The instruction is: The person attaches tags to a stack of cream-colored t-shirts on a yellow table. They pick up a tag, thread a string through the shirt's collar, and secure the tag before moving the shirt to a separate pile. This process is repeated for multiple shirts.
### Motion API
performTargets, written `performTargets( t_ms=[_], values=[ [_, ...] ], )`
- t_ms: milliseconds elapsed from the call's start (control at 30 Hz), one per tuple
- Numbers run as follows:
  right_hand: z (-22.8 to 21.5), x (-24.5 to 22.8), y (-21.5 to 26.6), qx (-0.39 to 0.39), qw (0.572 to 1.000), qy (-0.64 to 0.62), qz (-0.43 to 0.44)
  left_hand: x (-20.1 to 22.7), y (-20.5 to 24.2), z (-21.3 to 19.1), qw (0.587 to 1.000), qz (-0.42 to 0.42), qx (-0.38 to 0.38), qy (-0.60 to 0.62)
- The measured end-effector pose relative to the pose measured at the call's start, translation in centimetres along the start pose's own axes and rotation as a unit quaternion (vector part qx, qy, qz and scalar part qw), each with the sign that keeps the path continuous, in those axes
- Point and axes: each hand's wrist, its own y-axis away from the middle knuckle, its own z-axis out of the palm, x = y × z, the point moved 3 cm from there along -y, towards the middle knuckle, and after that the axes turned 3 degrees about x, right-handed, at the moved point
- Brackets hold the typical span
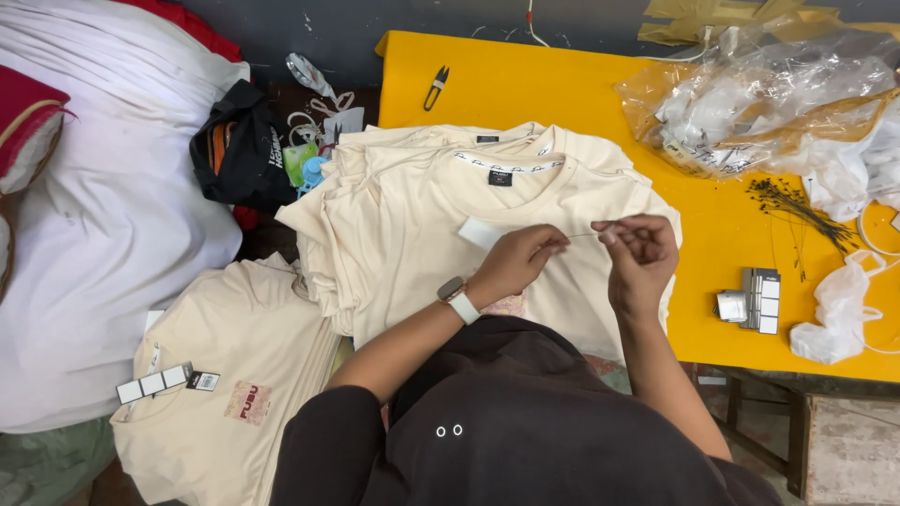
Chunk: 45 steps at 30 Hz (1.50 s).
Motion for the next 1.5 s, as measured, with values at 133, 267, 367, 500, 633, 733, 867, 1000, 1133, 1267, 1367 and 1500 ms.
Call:
performTargets(
  t_ms=[133, 267, 367, 500, 633, 733, 867, 1000, 1133, 1267, 1367, 1500],
  values=[
    [1.9, 3.0, -2.1, 0.032, 0.991, -0.086, 0.096, -1.3, 1.3, -1.0, 0.980, -0.029, -0.018, 0.196],
    [3.4, 3.9, -5.0, 0.059, 0.986, -0.057, 0.145, -2.3, 2.7, -2.3, 0.993, 0.041, -0.096, -0.051],
    [4.0, 4.4, -6.3, 0.053, 0.987, -0.034, 0.148, -3.5, 3.5, -2.2, 0.995, -0.026, -0.069, -0.061],
    [4.3, 7.6, -7.9, 0.057, 0.988, 0.008, 0.146, -12.0, 2.3, -0.7, 0.989, -0.119, 0.023, 0.090],
    [5.2, 10.3, -7.9, 0.033, 0.989, 0.048, 0.137, -4.4, 3.4, -2.3, 0.906, -0.179, 0.039, 0.381],
    [5.8, 11.3, -7.1, -0.058, 0.979, 0.154, 0.119, -8.1, 2.5, -4.0, 0.981, -0.157, -0.005, 0.113],
    [6.3, 11.0, -5.7, -0.175, 0.901, 0.395, -0.030, -5.8, 0.1, -8.6, 0.940, -0.023, 0.145, -0.307],
    [6.7, 11.2, -5.3, -0.179, 0.903, 0.389, -0.035, -7.4, -3.2, -8.4, 0.881, 0.115, 0.122, -0.442],
    [6.7, 11.6, -5.7, -0.188, 0.899, 0.392, -0.051, -9.1, -4.2, -7.9, 0.869, 0.137, 0.146, -0.453],
    [7.3, 11.4, -5.7, -0.219, 0.894, 0.387, -0.057, -8.6, -4.1, -7.9, 0.874, 0.156, 0.163, -0.430],
    [7.8, 12.1, -6.1, -0.238, 0.890, 0.384, -0.066, -9.0, -4.3, -7.8, 0.872, 0.171, 0.173, -0.426],
    [8.3, 11.2, -6.4, -0.283, 0.887, 0.363, -0.045, -9.3, -4.6, -7.7, 0.875, 0.187, 0.185, -0.407]
  ],
)
